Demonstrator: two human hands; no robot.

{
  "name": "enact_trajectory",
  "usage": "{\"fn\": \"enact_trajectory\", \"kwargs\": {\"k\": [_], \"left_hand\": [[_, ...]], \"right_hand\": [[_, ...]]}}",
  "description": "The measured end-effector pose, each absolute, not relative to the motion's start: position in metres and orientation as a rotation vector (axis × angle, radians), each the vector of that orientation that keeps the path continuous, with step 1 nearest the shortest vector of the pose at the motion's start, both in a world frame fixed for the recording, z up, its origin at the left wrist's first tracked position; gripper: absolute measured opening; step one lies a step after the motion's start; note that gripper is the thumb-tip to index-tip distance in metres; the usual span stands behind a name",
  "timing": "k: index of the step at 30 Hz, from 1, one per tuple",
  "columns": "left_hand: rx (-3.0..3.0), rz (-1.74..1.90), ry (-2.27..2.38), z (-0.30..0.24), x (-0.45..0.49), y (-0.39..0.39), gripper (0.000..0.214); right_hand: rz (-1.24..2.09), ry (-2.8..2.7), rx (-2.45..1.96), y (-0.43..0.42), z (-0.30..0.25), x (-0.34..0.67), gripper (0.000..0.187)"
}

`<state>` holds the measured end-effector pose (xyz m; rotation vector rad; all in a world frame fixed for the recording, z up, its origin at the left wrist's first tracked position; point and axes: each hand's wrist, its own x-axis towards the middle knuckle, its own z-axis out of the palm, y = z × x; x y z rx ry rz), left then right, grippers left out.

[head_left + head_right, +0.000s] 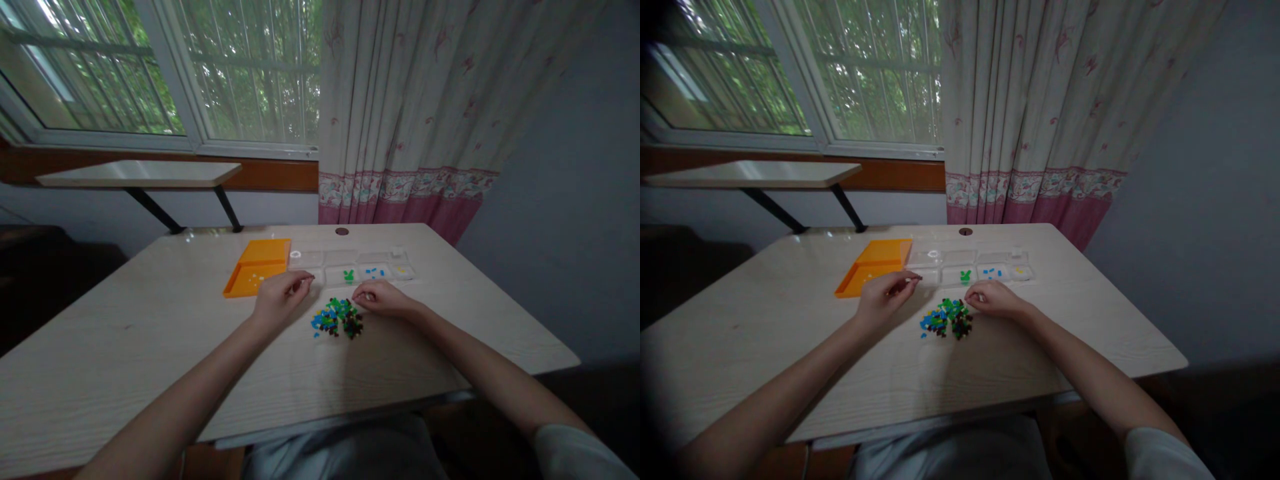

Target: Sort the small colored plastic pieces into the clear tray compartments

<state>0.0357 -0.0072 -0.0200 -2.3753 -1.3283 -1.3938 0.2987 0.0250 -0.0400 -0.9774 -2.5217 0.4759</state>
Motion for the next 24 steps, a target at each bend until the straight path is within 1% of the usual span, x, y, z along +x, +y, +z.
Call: {"fn": "enact_trajectory", "kwargs": {"k": [8, 17, 21, 24], "left_hand": [[-2.286, -1.397, -1.233, -0.016, 0.031, -0.007, 0.014], [-2.249, -1.343, -1.183, -0.015, 0.029, -0.007, 0.015], [-2.314, -1.266, -1.347, -0.016, 0.027, -0.003, 0.022], [-2.350, -1.064, -1.612, -0.019, 0.022, 0.004, 0.026]], "right_hand": [[0.574, -2.591, -0.903, 0.025, -0.038, 0.299, 0.019], [0.554, -2.581, -0.965, 0.026, -0.040, 0.297, 0.018], [0.541, -2.593, -0.983, 0.026, -0.039, 0.297, 0.017], [0.541, -2.596, -0.987, 0.025, -0.038, 0.297, 0.017]]}}
